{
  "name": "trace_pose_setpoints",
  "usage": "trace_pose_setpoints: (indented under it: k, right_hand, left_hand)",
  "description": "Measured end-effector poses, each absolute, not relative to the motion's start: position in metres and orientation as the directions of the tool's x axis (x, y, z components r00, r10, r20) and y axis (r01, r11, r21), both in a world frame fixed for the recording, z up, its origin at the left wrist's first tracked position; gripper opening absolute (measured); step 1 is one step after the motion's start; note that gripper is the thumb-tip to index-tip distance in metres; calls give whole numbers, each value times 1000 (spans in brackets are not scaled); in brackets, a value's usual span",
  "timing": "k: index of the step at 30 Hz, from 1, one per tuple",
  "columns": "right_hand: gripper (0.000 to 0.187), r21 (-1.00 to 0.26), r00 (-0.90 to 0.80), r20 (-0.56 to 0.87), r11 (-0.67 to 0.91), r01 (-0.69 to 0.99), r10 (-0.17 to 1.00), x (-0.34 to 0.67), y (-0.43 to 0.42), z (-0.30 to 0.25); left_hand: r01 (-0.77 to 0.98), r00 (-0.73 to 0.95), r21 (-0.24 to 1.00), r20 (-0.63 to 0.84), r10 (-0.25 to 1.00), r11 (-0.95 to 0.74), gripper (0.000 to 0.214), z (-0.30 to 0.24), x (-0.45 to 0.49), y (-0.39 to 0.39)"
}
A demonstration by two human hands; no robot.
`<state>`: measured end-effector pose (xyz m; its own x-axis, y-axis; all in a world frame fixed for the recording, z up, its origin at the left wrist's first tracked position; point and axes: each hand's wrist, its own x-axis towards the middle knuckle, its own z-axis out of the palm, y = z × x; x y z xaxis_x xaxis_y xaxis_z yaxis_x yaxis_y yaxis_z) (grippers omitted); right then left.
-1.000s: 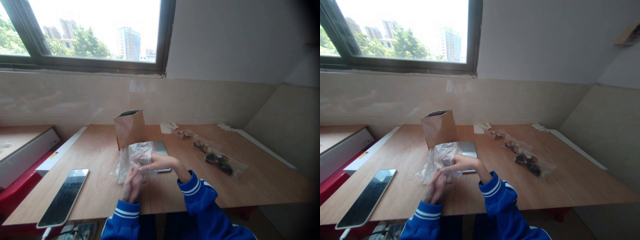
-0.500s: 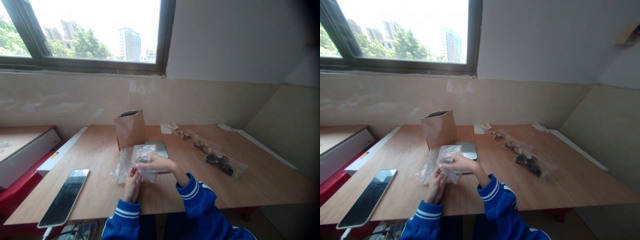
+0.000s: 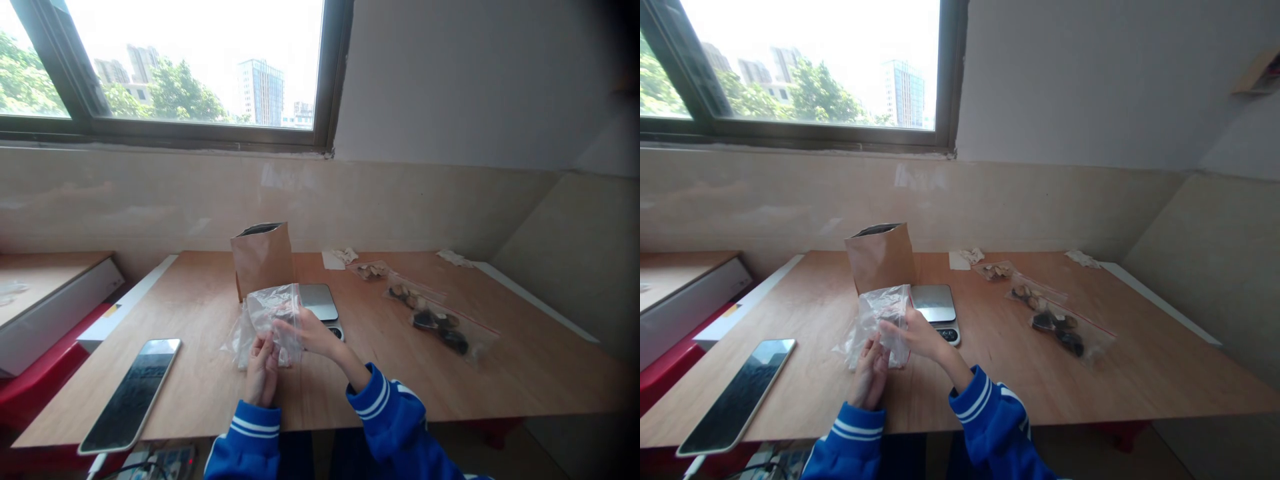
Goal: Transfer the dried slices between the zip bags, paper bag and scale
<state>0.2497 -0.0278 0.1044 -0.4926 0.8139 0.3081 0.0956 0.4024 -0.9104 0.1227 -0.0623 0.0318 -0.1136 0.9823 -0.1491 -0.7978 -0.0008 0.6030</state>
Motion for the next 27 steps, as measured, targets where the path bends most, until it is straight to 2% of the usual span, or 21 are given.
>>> trace_pose_setpoints:
  k: [4,7,12,14,17,19,21,25,27]
  right_hand:
    - [40,-970,-428,241,231,-75,871,245,-26,89]
    - [42,-966,-341,195,120,-228,920,242,-22,84]
    - [40,-927,-216,178,91,-363,960,244,-9,95]
    - [38,-927,-268,198,91,-364,943,247,-4,103]
    - [39,-967,-475,175,58,-250,862,256,3,112]
    - [39,-988,-547,147,92,-127,824,264,8,118]
    - [40,-985,-515,171,153,-77,840,271,15,124]
    - [45,-937,-235,339,304,-171,911,267,43,151]
    - [46,-890,-44,449,442,-107,893,254,64,169]
  left_hand:
    - [-815,-116,579,-151,982,-8,9,31,120,-61]
    - [-832,-126,555,-182,975,-4,11,31,119,-61]
    - [-873,-148,488,-279,949,8,20,34,119,-60]
    - [-887,-151,462,-284,947,-3,24,34,118,-59]
    - [-920,-180,390,-313,933,-47,30,33,114,-56]
    - [-936,-208,343,-345,915,-84,34,31,111,-54]
    - [-939,-225,329,-358,906,-103,35,31,109,-54]
    - [-920,-189,388,-310,932,-57,34,31,108,-56]
    - [-897,-181,440,-284,942,-39,36,31,108,-57]
